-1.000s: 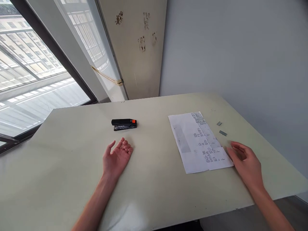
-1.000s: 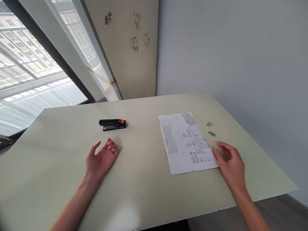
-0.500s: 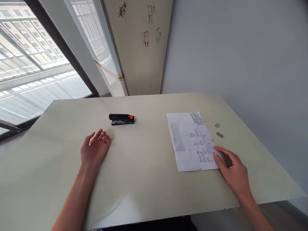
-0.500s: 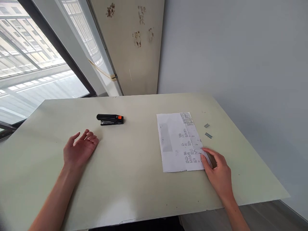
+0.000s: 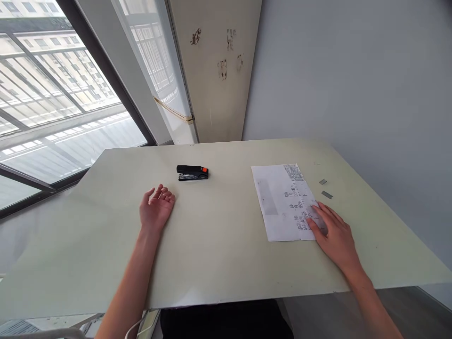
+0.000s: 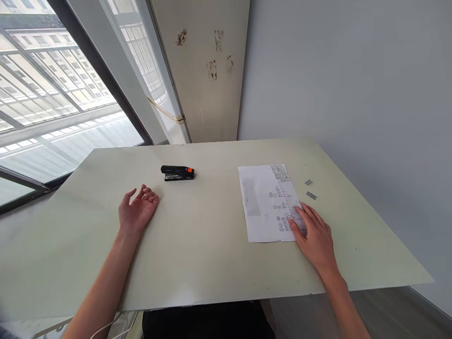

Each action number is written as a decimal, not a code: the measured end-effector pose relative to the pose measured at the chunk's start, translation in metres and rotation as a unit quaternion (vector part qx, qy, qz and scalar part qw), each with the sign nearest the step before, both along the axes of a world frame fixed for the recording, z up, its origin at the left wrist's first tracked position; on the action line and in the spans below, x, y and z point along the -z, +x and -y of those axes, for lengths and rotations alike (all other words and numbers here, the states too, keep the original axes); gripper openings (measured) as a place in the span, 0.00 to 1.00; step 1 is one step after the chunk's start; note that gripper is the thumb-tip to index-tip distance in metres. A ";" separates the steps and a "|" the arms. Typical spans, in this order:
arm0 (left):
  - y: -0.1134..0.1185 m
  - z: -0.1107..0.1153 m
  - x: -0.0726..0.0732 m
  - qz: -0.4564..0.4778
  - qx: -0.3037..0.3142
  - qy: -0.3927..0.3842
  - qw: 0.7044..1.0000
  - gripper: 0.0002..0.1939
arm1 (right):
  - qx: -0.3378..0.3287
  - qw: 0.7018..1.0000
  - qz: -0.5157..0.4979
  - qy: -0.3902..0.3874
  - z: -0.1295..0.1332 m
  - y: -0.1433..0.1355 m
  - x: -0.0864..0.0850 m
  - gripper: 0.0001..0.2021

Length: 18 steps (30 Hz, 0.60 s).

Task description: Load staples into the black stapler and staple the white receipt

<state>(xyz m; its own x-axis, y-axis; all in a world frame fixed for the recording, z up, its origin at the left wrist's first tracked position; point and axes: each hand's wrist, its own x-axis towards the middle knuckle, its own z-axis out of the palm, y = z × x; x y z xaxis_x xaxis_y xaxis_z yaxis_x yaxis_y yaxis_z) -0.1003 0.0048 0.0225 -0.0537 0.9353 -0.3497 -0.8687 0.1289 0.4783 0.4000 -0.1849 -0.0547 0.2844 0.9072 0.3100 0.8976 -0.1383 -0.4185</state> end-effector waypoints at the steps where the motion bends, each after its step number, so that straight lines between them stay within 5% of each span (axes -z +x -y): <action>1: -0.001 0.000 0.001 -0.001 0.001 0.002 1.000 0.10 | 0.001 1.000 0.003 0.001 0.000 0.001 0.002 0.30; 18: 0.003 0.004 0.004 -0.042 0.000 0.033 0.999 0.07 | -0.015 1.000 0.009 0.001 0.001 0.007 0.009 0.32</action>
